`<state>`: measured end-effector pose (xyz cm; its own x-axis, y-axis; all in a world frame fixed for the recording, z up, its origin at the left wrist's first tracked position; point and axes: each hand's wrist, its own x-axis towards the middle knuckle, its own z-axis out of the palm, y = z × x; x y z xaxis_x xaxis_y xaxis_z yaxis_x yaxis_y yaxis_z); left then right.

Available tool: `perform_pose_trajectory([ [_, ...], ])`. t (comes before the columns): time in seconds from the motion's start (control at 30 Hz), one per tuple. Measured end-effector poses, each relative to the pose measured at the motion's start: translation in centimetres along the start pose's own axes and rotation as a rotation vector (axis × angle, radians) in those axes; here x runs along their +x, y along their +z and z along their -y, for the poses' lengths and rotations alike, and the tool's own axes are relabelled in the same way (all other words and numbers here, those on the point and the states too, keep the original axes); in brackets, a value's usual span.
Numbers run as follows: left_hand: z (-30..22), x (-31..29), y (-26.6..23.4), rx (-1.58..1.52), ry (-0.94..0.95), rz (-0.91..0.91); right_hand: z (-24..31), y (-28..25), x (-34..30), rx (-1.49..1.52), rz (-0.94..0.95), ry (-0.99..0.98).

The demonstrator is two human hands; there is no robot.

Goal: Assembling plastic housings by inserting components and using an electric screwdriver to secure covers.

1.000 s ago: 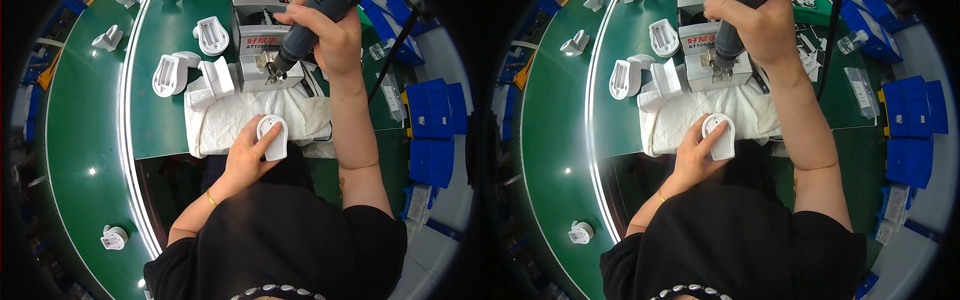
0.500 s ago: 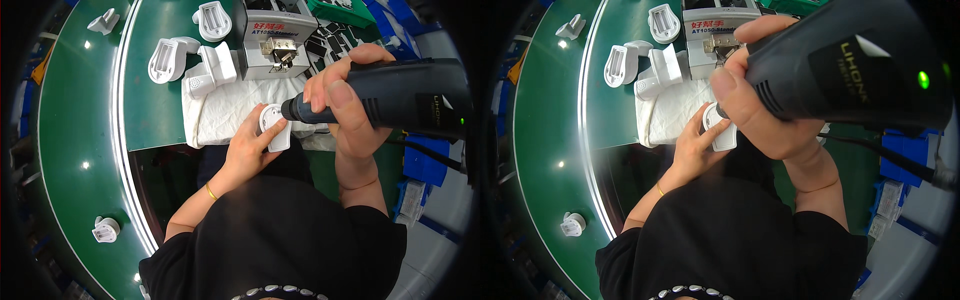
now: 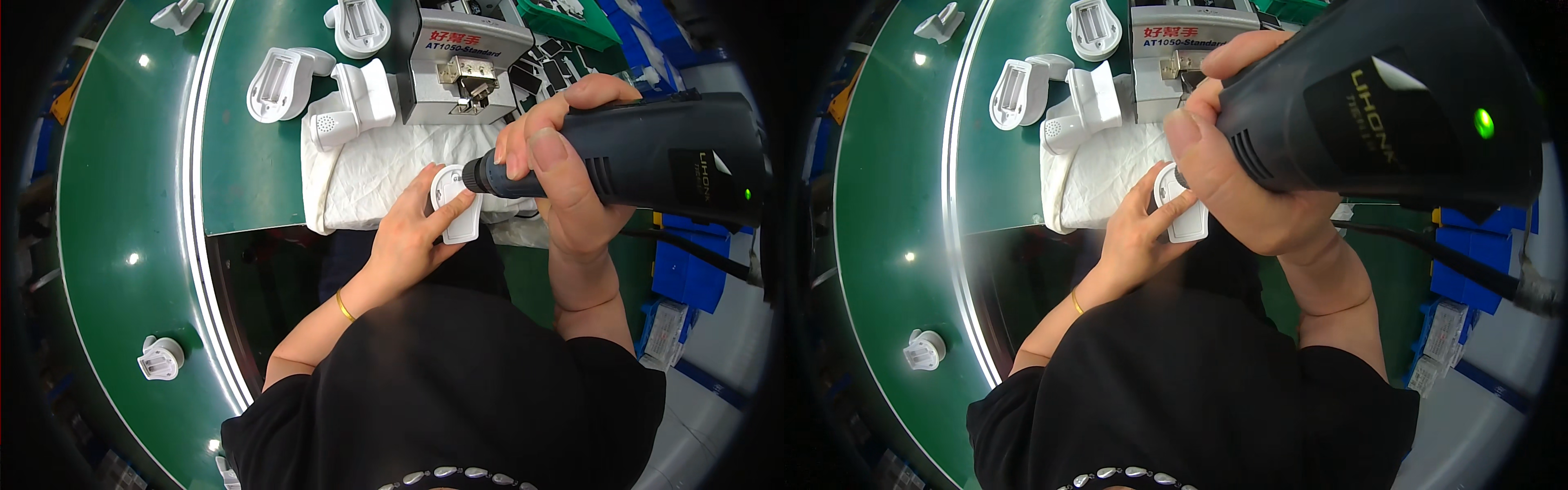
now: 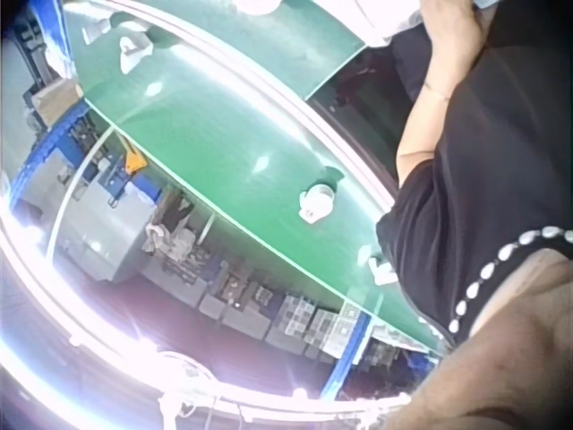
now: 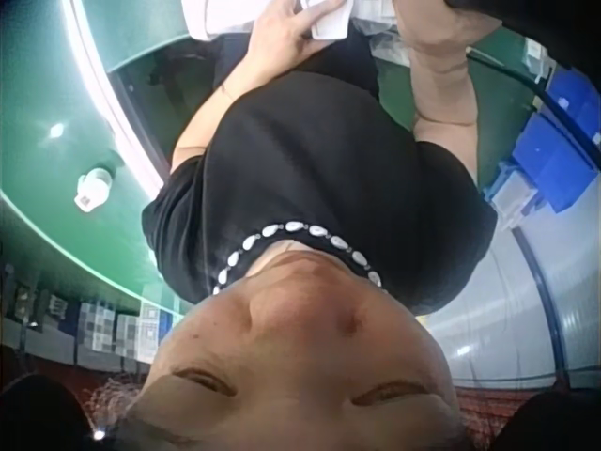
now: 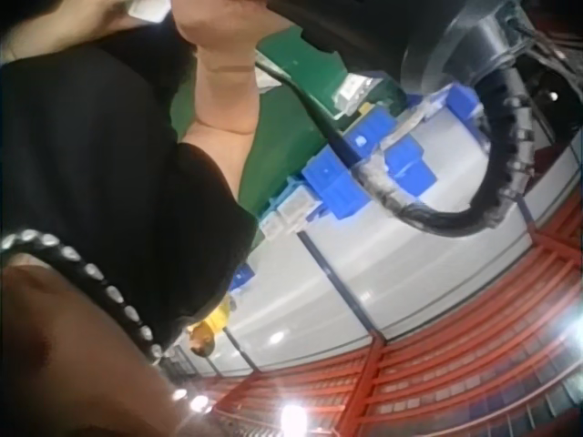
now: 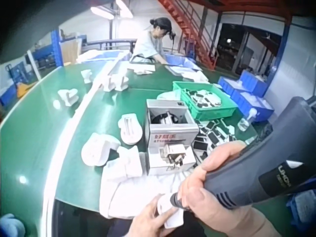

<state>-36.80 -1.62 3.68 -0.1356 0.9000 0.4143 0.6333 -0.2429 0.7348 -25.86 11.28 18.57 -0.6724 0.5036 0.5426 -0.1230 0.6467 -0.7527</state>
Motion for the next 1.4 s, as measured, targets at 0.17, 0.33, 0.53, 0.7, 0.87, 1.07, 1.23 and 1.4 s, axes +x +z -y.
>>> perform_pose_trajectory([
  [0.17, 0.1, -0.1, -0.1, -0.003, -0.003, 0.007, -0.4, 0.7, -0.2, 0.161, -0.054, 0.027],
  [0.33, 0.1, -0.1, -0.1, -0.003, -0.010, 0.008, -0.9, 1.0, -0.3, 0.144, -0.026, 0.045],
  [0.53, 0.3, 0.0, 0.0, 0.005, 0.005, 0.003, -0.8, 0.9, -0.1, 0.124, 0.003, 0.071],
  [0.7, -1.4, 0.5, -1.9, 0.227, -0.003, 0.031, -4.4, -4.4, 1.4, 0.546, -0.386, 0.030],
  [0.87, -1.5, 1.6, -3.9, 0.330, 0.287, 0.245, -14.8, -17.6, -1.1, 0.043, -0.751, 0.629],
  [1.07, -0.8, 2.6, -10.0, 0.199, 0.126, 0.014, -26.4, -23.5, -8.3, -0.077, -0.871, 0.961],
  [1.23, 9.8, 4.0, -21.9, 0.223, -0.203, -0.916, -28.3, -24.4, -10.2, -0.174, -0.895, 1.027],
  [1.4, 23.1, -0.4, -30.2, 0.432, -0.597, -0.940, -28.6, -23.4, -8.5, -0.231, -0.804, 1.023],
])
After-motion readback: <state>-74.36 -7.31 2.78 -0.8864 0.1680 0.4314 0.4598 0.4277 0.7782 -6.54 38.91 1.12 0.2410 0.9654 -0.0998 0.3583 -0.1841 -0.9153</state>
